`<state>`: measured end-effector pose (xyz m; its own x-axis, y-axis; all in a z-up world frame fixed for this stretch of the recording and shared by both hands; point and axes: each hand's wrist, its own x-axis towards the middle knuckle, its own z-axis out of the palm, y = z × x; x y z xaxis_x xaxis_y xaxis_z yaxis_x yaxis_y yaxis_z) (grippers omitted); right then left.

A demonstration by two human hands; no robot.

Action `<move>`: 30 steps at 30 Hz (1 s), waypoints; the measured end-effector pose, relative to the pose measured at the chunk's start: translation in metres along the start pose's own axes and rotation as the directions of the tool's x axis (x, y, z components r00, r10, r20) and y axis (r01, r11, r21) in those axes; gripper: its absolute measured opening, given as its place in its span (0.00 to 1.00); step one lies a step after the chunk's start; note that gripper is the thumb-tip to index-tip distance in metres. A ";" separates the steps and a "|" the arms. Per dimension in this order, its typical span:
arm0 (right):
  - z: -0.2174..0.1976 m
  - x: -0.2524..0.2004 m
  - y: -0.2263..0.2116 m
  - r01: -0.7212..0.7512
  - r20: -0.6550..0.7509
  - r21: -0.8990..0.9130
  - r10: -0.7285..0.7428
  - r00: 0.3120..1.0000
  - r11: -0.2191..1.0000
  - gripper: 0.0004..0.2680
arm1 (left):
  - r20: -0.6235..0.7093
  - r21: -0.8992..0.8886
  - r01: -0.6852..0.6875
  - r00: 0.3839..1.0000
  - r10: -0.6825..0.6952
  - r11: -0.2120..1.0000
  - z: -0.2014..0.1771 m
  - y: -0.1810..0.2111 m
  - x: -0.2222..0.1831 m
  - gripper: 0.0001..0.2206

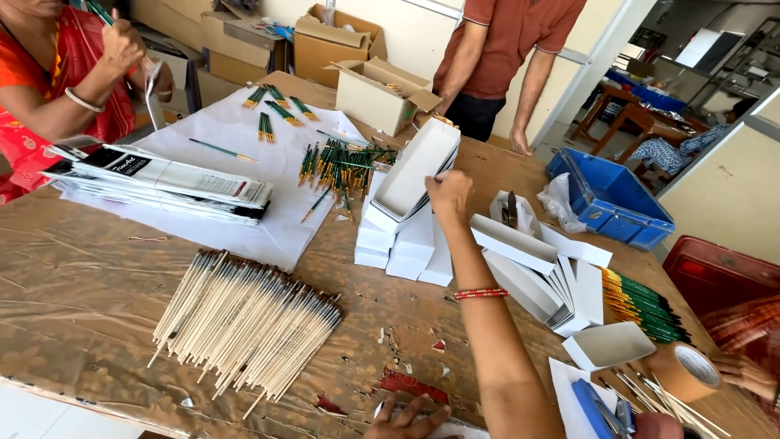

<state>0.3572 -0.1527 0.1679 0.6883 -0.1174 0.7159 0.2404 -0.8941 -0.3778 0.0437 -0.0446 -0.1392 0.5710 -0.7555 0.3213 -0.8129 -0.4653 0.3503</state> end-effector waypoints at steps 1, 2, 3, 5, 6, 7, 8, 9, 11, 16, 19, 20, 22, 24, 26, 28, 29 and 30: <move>0.007 0.004 0.003 -0.068 -0.006 0.027 0.068 0.998 0.997 0.10 | -0.019 -0.007 -0.011 1.000 0.011 1.000 -0.003 0.002 -0.002 0.22; 0.009 0.006 0.007 -0.065 -0.001 0.022 0.065 0.998 0.998 0.10 | -0.022 -0.013 -0.009 1.000 0.009 1.000 -0.018 0.005 -0.001 0.22; 0.010 0.007 0.010 -0.109 0.011 0.056 0.109 0.994 0.992 0.08 | -0.001 -0.014 -0.047 0.999 0.047 0.999 -0.033 0.008 0.000 0.23; 0.010 0.004 0.016 -0.156 0.034 0.079 0.154 0.988 0.985 0.06 | 0.019 -0.027 -0.082 0.996 0.082 0.996 -0.046 0.014 -0.003 0.23; 0.010 0.004 0.017 -0.162 0.024 0.108 0.160 0.987 0.981 0.07 | 0.015 -0.024 -0.096 0.995 0.096 0.995 -0.045 0.015 -0.005 0.23; 0.009 0.003 0.019 -0.168 0.014 0.136 0.168 0.986 0.976 0.07 | 0.012 -0.021 -0.110 0.994 0.111 0.994 -0.045 0.016 -0.006 0.22; 0.003 0.005 0.018 -0.164 0.019 0.138 0.163 0.986 0.977 0.07 | 0.008 -0.021 -0.105 0.994 0.105 0.994 -0.052 0.019 -0.004 0.22; -0.004 0.006 0.018 -0.203 -0.047 0.306 0.228 0.972 0.930 0.06 | 0.035 -0.012 -0.097 0.995 0.098 0.995 -0.060 0.022 -0.002 0.23; -0.018 0.001 0.040 -0.241 -0.093 0.466 0.318 0.943 0.851 0.07 | 0.078 -0.010 -0.089 0.993 0.089 0.996 -0.091 0.036 -0.010 0.23; -0.125 -0.065 0.075 0.357 -0.146 0.536 -0.332 0.932 0.765 0.09 | 0.131 -0.059 -0.040 0.990 0.048 0.997 -0.152 0.064 -0.023 0.26; -0.196 -0.159 0.048 0.295 0.217 0.010 -0.290 0.932 0.955 0.07 | 0.025 -0.019 -0.064 0.998 0.064 0.998 -0.152 0.071 -0.027 0.26; -0.203 -0.197 0.060 0.261 0.231 -0.013 -0.251 0.940 0.965 0.07 | 0.051 -0.049 -0.084 0.995 0.086 0.995 -0.152 0.072 -0.027 0.26; -0.216 -0.269 0.076 0.248 0.409 -0.126 -0.178 0.895 0.961 0.12 | -0.028 -0.010 -0.061 0.998 0.060 0.998 -0.153 0.072 -0.024 0.25; -0.236 -0.352 0.094 0.187 0.444 -0.076 -0.135 0.886 0.979 0.13 | 0.044 -0.003 -0.028 0.999 0.028 1.000 -0.159 0.078 -0.020 0.24; -0.259 -0.390 0.075 0.147 0.485 -0.007 -0.125 0.865 0.989 0.13 | 0.096 0.019 0.029 0.995 -0.031 0.999 -0.157 0.077 -0.017 0.22; -0.286 -0.392 0.021 0.341 0.517 -0.009 -0.287 0.806 0.940 0.20 | 0.187 0.072 0.073 0.979 -0.085 0.995 -0.147 0.071 -0.019 0.22; -0.288 -0.393 0.029 0.344 0.531 0.004 -0.293 0.795 0.939 0.20 | 0.188 0.064 0.091 0.977 -0.102 0.994 -0.141 0.070 -0.019 0.22; -0.288 -0.396 0.035 0.327 0.571 0.004 -0.271 0.775 0.945 0.25 | 0.147 0.053 0.074 0.986 -0.081 0.996 -0.136 0.069 -0.020 0.23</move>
<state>-0.1042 -0.2617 0.0401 0.8592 0.3975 0.3221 0.4549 -0.8816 -0.1255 -0.0079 0.0014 -0.0020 0.6118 -0.7749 0.1588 -0.7733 -0.5437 0.3263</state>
